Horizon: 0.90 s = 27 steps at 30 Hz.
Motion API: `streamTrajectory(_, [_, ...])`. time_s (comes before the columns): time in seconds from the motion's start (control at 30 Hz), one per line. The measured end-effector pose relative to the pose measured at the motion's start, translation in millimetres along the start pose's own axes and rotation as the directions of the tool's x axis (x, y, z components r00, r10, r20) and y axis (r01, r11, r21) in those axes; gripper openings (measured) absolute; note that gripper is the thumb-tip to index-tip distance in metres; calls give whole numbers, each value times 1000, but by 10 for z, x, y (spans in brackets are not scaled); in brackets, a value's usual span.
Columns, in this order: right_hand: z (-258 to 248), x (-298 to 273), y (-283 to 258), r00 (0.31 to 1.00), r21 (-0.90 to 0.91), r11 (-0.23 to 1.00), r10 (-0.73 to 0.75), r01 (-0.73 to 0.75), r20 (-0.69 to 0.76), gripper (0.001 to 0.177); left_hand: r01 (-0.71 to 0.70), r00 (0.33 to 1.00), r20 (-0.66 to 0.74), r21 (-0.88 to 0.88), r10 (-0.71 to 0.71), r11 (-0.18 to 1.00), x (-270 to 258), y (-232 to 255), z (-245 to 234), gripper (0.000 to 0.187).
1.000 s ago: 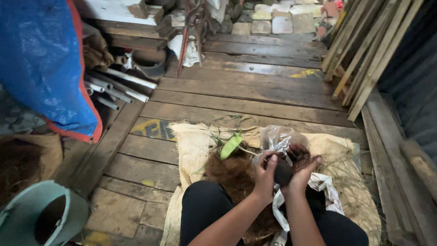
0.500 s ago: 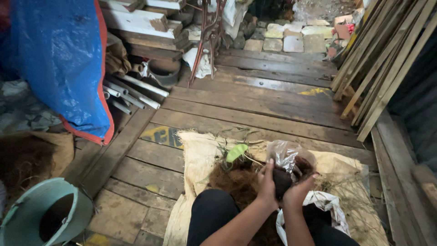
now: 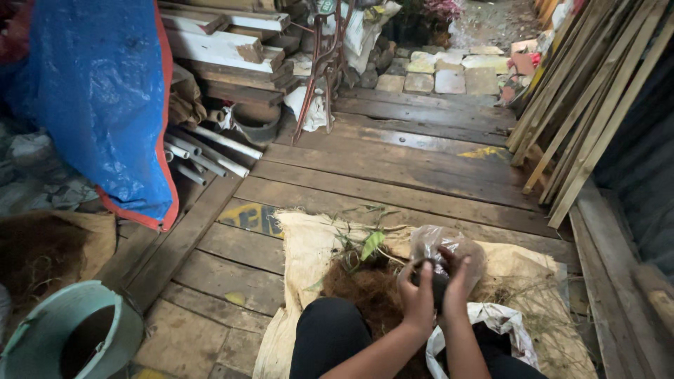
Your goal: The person sits on a sack and packs soil around the roots of small seedlings by hand. They repeatedly scoop soil from a white sack, wrap it around the root ball, and press it to form a compact ball before placing the seedling aside.
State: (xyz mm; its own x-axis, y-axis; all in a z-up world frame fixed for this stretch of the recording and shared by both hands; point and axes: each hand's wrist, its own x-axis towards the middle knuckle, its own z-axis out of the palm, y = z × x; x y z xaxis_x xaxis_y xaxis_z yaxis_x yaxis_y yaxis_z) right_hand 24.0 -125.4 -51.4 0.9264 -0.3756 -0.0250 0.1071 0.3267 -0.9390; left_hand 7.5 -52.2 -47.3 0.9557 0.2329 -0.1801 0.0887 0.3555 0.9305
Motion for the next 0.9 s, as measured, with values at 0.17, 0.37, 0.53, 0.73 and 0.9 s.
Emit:
streamTrajectory(0.17, [180, -248, -99, 904, -190, 884, 422, -427, -69, 70, 235, 971, 31, 47, -237, 971, 60, 299, -137, 70])
streamTrajectory(0.37, [201, -169, 24, 972, -211, 949, 235, -234, -20, 63, 145, 989, 2, -157, -147, 977, 321, 399, -161, 73])
streamTrajectory(0.53, [149, -139, 14, 989, -146, 979, 134, -141, -56, 50, 86, 996, -11, -132, -88, 988, 420, 158, -160, 69])
streamTrajectory(0.73, [138, -124, -95, 999, -177, 984, 12, -20, -45, 44, 183, 983, 83, -274, -167, 944, 447, -192, -109, 62])
streamTrajectory(0.9, [201, -189, 55, 998, -147, 988, 43, -50, -53, 39, 337, 938, 265, -538, -225, 772, 445, -180, -152, 65])
